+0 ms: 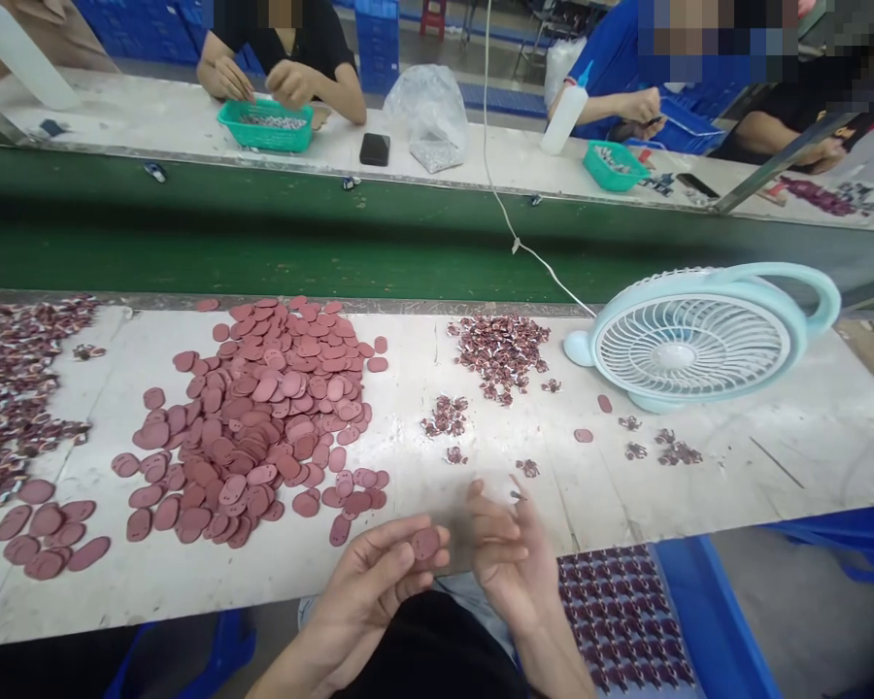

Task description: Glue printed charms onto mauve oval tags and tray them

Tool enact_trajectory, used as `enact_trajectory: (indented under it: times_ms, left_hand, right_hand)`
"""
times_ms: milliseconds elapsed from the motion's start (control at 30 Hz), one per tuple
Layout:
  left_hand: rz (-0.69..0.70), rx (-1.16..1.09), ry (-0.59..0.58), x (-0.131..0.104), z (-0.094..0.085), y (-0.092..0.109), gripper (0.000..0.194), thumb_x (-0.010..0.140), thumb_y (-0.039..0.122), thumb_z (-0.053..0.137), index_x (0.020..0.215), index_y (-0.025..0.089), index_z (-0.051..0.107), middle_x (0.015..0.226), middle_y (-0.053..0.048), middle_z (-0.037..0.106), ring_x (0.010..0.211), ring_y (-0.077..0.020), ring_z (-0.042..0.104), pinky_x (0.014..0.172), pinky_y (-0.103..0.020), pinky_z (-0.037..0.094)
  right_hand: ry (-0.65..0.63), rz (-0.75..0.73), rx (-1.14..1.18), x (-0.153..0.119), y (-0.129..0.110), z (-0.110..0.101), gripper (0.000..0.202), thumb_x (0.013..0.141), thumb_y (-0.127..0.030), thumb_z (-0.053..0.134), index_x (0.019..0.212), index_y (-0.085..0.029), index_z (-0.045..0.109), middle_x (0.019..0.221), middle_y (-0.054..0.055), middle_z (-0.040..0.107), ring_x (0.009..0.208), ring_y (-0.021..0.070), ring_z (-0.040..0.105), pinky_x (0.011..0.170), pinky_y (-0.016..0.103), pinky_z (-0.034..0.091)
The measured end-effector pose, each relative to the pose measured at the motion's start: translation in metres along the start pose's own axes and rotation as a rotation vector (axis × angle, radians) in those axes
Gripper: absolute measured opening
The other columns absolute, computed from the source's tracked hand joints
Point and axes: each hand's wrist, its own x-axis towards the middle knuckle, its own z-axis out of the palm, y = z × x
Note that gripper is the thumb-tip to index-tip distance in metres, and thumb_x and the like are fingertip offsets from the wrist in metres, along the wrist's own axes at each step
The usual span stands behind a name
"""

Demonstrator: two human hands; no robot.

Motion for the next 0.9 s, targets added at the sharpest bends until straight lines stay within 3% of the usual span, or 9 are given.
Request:
enact_trajectory:
  times_ms: [167, 267, 333, 433, 500, 567, 667, 767, 900]
  left_hand:
    - [0.036, 0.009, 0.074, 0.001, -0.009, 0.010, 0.034, 0.081, 0.030, 0.089, 0.111, 0.018, 0.082, 0.119, -0.015, 0.083, 0.101, -0.0229, 0.080, 0.081, -0.022, 0.064]
    - [0.047, 0.009, 0.118, 0.001, -0.013, 0.016, 0.036, 0.078, 0.030, 0.091, 0.111, 0.018, 0.082, 0.116, -0.013, 0.084, 0.100, -0.0236, 0.080, 0.079, -0.022, 0.065]
    - [0.047, -0.002, 0.145, 0.000, -0.015, 0.019, 0.035, 0.078, 0.029, 0.091, 0.110, 0.019, 0.082, 0.113, -0.011, 0.084, 0.099, -0.0228, 0.080, 0.079, -0.022, 0.065]
    - [0.037, -0.008, 0.148, 0.000, -0.015, 0.018, 0.033, 0.079, 0.028, 0.090, 0.110, 0.019, 0.082, 0.112, -0.011, 0.085, 0.097, -0.0218, 0.080, 0.078, -0.022, 0.065]
    - [0.024, -0.002, 0.132, -0.001, -0.013, 0.016, 0.033, 0.078, 0.028, 0.091, 0.109, 0.018, 0.082, 0.111, -0.012, 0.085, 0.098, -0.0223, 0.080, 0.078, -0.022, 0.065]
    - [0.012, 0.007, 0.121, -0.001, -0.010, 0.013, 0.034, 0.078, 0.028, 0.091, 0.108, 0.017, 0.082, 0.111, -0.013, 0.085, 0.097, -0.0230, 0.080, 0.078, -0.023, 0.065]
    - [0.010, 0.017, 0.110, -0.003, -0.007, 0.011, 0.032, 0.079, 0.027, 0.090, 0.108, 0.016, 0.083, 0.111, -0.013, 0.084, 0.097, -0.0235, 0.080, 0.078, -0.023, 0.065]
    - [0.005, 0.008, 0.085, -0.004, -0.007, 0.010, 0.031, 0.079, 0.028, 0.090, 0.107, 0.016, 0.084, 0.110, -0.012, 0.085, 0.096, -0.0234, 0.080, 0.077, -0.022, 0.064]
    - [-0.017, 0.048, 0.038, -0.004, -0.004, 0.005, 0.034, 0.077, 0.029, 0.091, 0.108, 0.017, 0.084, 0.116, -0.015, 0.084, 0.097, -0.0224, 0.080, 0.074, -0.020, 0.062]
  right_hand:
    - [0.019, -0.028, -0.221, -0.008, 0.019, -0.001, 0.054, 0.092, -0.069, 0.057, 0.104, -0.020, 0.076, 0.064, -0.009, 0.038, 0.045, 0.0045, 0.031, 0.035, 0.009, 0.015]
    - [0.071, -0.045, -0.496, -0.026, 0.010, -0.003, 0.069, 0.095, -0.077, 0.040, 0.093, -0.019, 0.077, 0.056, -0.008, 0.041, 0.036, 0.0062, 0.027, 0.028, 0.016, 0.019]
    - [0.142, -0.141, -0.719, -0.033, -0.007, -0.010, 0.058, 0.097, -0.068, 0.047, 0.089, -0.019, 0.076, 0.053, -0.006, 0.047, 0.034, 0.0089, 0.035, 0.028, 0.020, 0.028]
    - [0.293, -0.403, -1.017, -0.024, -0.040, -0.026, 0.029, 0.091, -0.047, 0.070, 0.107, -0.024, 0.077, 0.086, 0.002, 0.068, 0.064, 0.0146, 0.061, 0.052, 0.025, 0.052]
    - [0.367, -0.541, -1.162, -0.008, -0.058, -0.036, 0.032, 0.086, -0.039, 0.075, 0.115, -0.026, 0.077, 0.114, 0.007, 0.067, 0.095, 0.0210, 0.064, 0.075, 0.032, 0.057]
    - [0.400, -0.610, -1.279, 0.006, -0.069, -0.042, 0.031, 0.081, -0.033, 0.076, 0.111, -0.026, 0.079, 0.115, 0.008, 0.066, 0.101, 0.0243, 0.061, 0.085, 0.037, 0.055]
    - [0.419, -0.630, -1.389, 0.011, -0.073, -0.044, 0.019, 0.077, -0.027, 0.077, 0.096, -0.026, 0.080, 0.100, 0.005, 0.067, 0.086, 0.0223, 0.060, 0.080, 0.038, 0.053]
    - [0.448, -0.613, -1.398, -0.008, -0.070, -0.037, 0.007, 0.078, -0.027, 0.077, 0.085, -0.025, 0.076, 0.082, 0.003, 0.066, 0.070, 0.0204, 0.059, 0.064, 0.034, 0.049]
    - [0.377, -0.542, -1.259, -0.047, -0.048, -0.020, 0.019, 0.086, -0.043, 0.074, 0.083, -0.024, 0.072, 0.079, 0.006, 0.072, 0.060, 0.0208, 0.065, 0.052, 0.032, 0.053]
